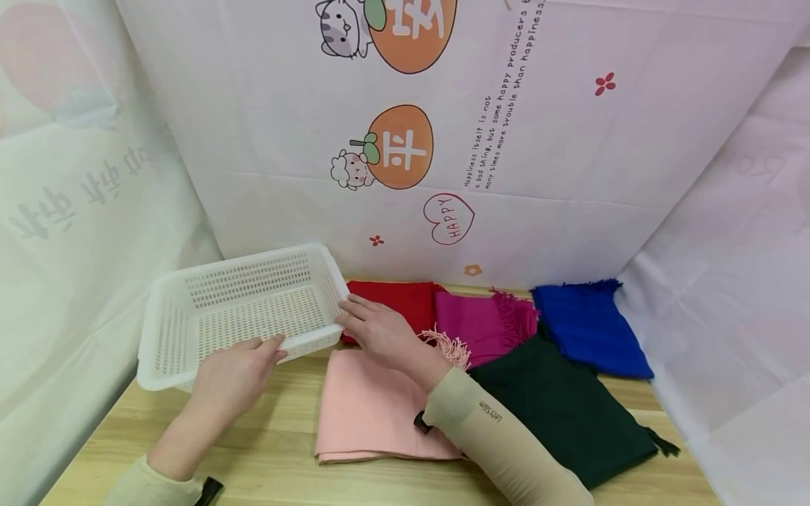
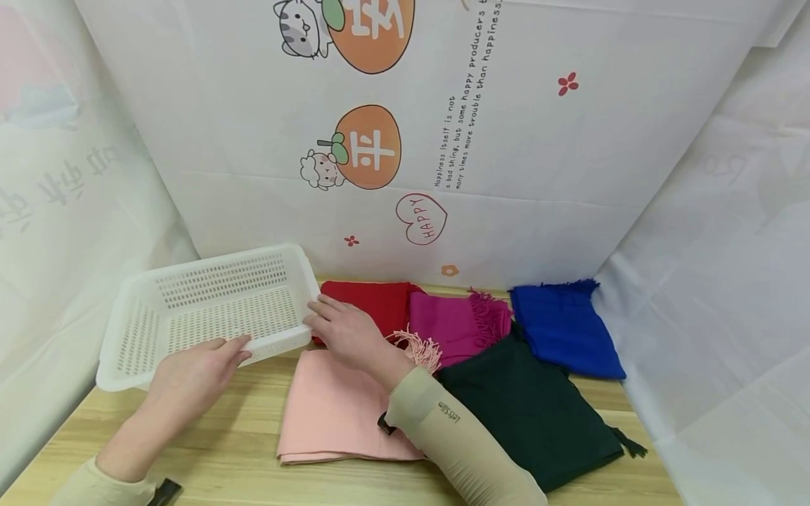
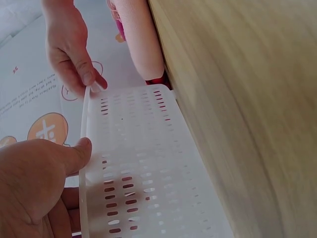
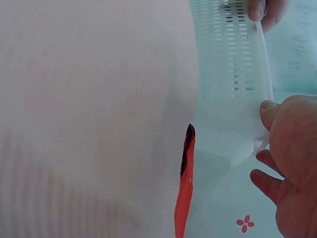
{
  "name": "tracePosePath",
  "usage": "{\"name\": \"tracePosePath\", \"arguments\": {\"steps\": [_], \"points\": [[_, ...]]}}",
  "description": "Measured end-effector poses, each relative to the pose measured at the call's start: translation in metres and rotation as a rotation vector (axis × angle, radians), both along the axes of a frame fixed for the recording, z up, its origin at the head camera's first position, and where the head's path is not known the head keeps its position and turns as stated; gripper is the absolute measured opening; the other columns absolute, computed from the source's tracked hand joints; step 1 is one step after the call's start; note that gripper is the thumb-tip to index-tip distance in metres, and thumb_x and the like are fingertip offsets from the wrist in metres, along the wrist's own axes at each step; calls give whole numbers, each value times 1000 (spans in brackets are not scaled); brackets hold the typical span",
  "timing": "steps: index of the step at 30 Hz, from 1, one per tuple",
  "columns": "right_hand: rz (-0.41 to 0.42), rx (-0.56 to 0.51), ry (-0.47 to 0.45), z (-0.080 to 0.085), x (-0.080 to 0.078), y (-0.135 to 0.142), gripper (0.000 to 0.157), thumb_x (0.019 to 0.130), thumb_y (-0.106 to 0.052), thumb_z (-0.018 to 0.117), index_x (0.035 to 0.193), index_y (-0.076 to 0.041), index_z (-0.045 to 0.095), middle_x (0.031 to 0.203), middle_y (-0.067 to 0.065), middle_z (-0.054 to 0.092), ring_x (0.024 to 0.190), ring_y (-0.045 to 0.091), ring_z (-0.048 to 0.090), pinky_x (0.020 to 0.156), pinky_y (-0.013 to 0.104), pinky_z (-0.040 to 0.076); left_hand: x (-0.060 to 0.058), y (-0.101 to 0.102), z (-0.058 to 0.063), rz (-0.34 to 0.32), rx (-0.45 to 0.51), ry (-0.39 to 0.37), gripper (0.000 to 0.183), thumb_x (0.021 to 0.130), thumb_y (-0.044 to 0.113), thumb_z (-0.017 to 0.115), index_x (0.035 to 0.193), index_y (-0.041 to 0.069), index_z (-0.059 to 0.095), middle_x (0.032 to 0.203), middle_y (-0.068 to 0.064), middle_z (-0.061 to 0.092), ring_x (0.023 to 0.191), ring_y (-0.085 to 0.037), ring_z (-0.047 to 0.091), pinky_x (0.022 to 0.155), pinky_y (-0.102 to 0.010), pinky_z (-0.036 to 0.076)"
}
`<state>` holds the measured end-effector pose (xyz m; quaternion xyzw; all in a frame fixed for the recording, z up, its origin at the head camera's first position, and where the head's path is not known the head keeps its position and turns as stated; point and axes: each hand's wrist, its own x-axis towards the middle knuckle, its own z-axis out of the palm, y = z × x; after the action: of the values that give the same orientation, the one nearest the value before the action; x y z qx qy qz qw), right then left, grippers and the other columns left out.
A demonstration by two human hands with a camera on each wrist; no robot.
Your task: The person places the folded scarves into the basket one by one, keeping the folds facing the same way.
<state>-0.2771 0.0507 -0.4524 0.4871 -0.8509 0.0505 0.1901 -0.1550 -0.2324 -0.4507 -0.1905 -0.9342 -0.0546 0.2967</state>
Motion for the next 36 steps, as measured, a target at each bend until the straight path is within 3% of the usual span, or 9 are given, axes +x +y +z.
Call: {"name": "tracePosePath", "arguments": {"steps": [17, 24, 30, 36], "points": [[8, -52, 21, -5, 4, -2, 35, 108, -21, 75, 142, -14, 74, 156, 10, 66, 152, 32, 56, 123, 45, 46, 0, -3, 0, 18, -9, -15, 29, 99, 24, 83, 123, 8, 81, 77, -6, 71, 53, -21, 59, 40, -32, 40], [-11, -57, -20, -6, 6, -4, 39, 108, -23, 75, 146, -15, 72, 158, 10, 64, 154, 31, 53, 127, 43, 41, -2, -5, -1, 8, 12, 17, 29, 98, 23, 84, 122, 7, 81, 79, -6, 73, 53, -22, 61, 40, -34, 42], [18, -92, -29, -7, 7, -6, 36, 107, -19, 77, 142, -12, 73, 155, 14, 66, 153, 33, 55, 125, 46, 45, -2, -8, 0, -4, 21, 31, 28, 96, 23, 85, 120, 8, 81, 77, -5, 71, 54, -20, 60, 41, -33, 42], [44, -117, -30, -9, 9, -7, 33, 108, -18, 76, 139, -8, 74, 152, 16, 68, 152, 35, 55, 126, 43, 42, -2, -10, 2, 16, 24, -13, 28, 98, 23, 83, 123, 9, 81, 78, -4, 72, 57, -20, 61, 44, -34, 45]]}}
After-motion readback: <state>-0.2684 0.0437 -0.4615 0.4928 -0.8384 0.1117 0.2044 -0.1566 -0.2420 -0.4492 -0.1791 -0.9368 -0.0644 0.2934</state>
